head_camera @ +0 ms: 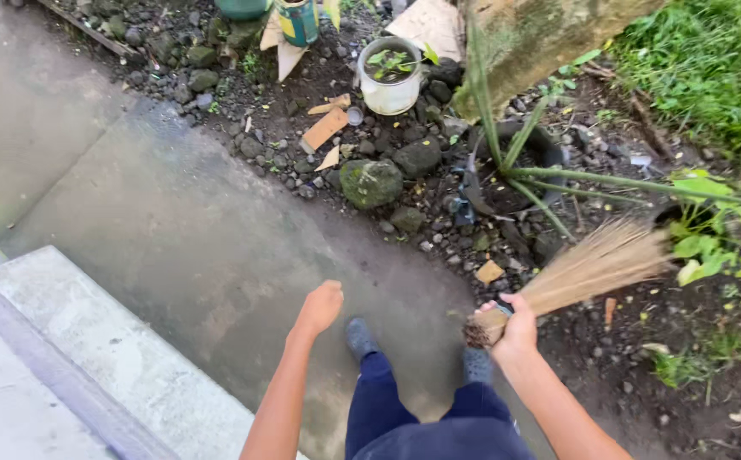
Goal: The person sweeps a concrete path in a garden area using a traditional straw broom. They move along the path, sweeping debris toward the edge near potted plants and a wooden bench.
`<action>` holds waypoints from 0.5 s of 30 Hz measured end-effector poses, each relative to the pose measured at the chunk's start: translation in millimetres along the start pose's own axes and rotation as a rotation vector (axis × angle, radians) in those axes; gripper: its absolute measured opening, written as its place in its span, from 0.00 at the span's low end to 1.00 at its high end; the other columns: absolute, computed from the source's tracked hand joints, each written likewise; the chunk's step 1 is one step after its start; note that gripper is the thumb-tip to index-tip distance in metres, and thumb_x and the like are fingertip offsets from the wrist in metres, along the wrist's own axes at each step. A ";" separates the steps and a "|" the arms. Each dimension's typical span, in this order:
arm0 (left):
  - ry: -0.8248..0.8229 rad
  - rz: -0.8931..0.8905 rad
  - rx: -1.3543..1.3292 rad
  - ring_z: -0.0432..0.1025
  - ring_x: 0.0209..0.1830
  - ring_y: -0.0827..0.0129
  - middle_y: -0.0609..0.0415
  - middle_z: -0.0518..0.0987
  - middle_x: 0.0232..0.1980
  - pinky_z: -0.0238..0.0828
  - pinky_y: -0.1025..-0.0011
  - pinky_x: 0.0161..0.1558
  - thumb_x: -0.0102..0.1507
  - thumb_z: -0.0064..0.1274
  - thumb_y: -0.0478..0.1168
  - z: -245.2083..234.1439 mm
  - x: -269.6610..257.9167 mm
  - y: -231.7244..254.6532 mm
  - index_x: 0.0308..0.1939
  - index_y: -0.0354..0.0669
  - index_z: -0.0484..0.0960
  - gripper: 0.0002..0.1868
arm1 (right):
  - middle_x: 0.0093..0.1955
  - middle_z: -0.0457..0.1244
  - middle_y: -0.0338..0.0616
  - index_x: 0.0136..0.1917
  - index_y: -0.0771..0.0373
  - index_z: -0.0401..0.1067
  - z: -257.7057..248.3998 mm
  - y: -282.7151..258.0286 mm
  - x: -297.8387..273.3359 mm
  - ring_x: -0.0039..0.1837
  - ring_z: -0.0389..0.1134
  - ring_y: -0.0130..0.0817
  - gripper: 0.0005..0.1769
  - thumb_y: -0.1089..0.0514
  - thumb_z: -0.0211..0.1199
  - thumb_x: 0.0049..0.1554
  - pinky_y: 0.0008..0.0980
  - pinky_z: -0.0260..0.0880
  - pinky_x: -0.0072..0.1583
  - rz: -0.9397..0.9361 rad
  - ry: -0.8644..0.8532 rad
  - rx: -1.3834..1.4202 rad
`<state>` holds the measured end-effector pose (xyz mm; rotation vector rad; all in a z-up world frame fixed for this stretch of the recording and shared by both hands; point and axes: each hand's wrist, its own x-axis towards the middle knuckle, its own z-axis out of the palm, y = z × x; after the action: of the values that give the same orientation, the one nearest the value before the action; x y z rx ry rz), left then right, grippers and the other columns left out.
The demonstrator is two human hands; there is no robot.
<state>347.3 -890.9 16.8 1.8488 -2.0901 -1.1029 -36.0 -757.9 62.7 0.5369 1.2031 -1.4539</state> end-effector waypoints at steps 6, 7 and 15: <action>0.085 -0.173 -0.118 0.74 0.61 0.48 0.38 0.82 0.56 0.67 0.60 0.63 0.63 0.47 0.45 -110.1 18.6 -65.7 0.59 0.41 0.79 0.22 | 0.36 0.62 0.44 0.44 0.64 0.63 127.3 99.9 -24.6 0.39 0.66 0.37 0.14 0.53 0.61 0.52 0.35 0.70 0.45 0.381 -0.121 0.150; 0.127 -0.134 -0.103 0.74 0.62 0.48 0.38 0.81 0.57 0.67 0.60 0.64 0.64 0.47 0.45 -125.6 23.2 -74.1 0.59 0.41 0.80 0.22 | 0.36 0.62 0.44 0.44 0.64 0.63 149.5 109.9 -27.1 0.39 0.66 0.38 0.14 0.53 0.61 0.52 0.36 0.71 0.46 0.388 -0.164 0.097; 0.140 -0.163 -0.078 0.73 0.63 0.49 0.40 0.80 0.59 0.67 0.60 0.64 0.65 0.48 0.46 -177.7 52.3 -113.1 0.61 0.41 0.79 0.22 | 0.35 0.64 0.45 0.40 0.62 0.64 290.5 169.2 -99.2 0.39 0.66 0.39 0.14 0.50 0.59 0.49 0.39 0.70 0.46 0.514 -0.192 -0.103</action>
<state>523.3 -1010.6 59.1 2.0252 -1.8227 -1.0389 229.9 -945.4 193.0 0.5702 0.8974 -0.9755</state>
